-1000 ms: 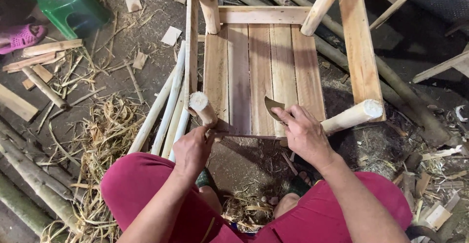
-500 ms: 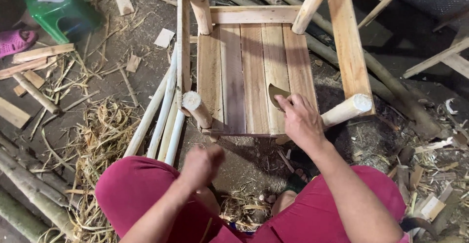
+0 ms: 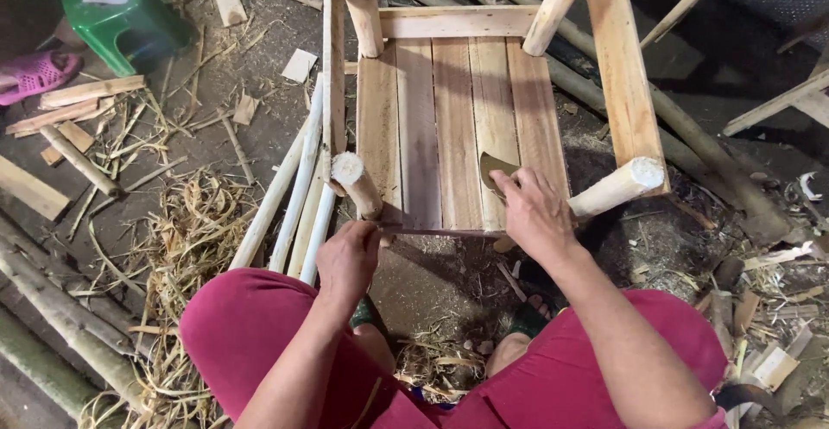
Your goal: The person sands the seat and legs of a wooden chair using a sanding block. They reposition the chair multiple times to access different surfaces and smooth the wood by hand.
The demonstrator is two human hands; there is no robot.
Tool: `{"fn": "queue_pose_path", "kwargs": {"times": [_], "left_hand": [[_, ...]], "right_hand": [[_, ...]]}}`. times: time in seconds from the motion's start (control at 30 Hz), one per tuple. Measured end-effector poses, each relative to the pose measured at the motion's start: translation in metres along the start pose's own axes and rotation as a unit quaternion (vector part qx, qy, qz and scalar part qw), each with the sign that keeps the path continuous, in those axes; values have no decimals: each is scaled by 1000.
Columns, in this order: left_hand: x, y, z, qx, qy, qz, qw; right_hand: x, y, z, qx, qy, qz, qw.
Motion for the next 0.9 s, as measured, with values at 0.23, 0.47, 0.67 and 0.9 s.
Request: {"fn": "queue_pose_path", "kwargs": {"times": [0.23, 0.47, 0.67, 0.9], "left_hand": [[1, 5, 3, -13, -151, 20, 988], [-38, -29, 53, 55, -309, -483, 818], [39, -24, 17, 258, -91, -26, 962], [-25, 7, 103, 300, -262, -218, 891]], "right_hand": [[4, -3, -11, -15, -7, -42, 999], [-13, -8, -32, -48, 39, -25, 998], [2, -50, -72, -244, 145, -39, 958], [-66, -51, -59, -225, 232, 19, 946]]}}
Point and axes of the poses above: each hand's wrist, its own y-axis towards the middle knuckle, its own x-axis out of the palm, z = x × y, the point moved 2 cm from there along y, towards the middle knuckle, and after that the axes turned 2 degrees about -y, right-handed, at the moved point
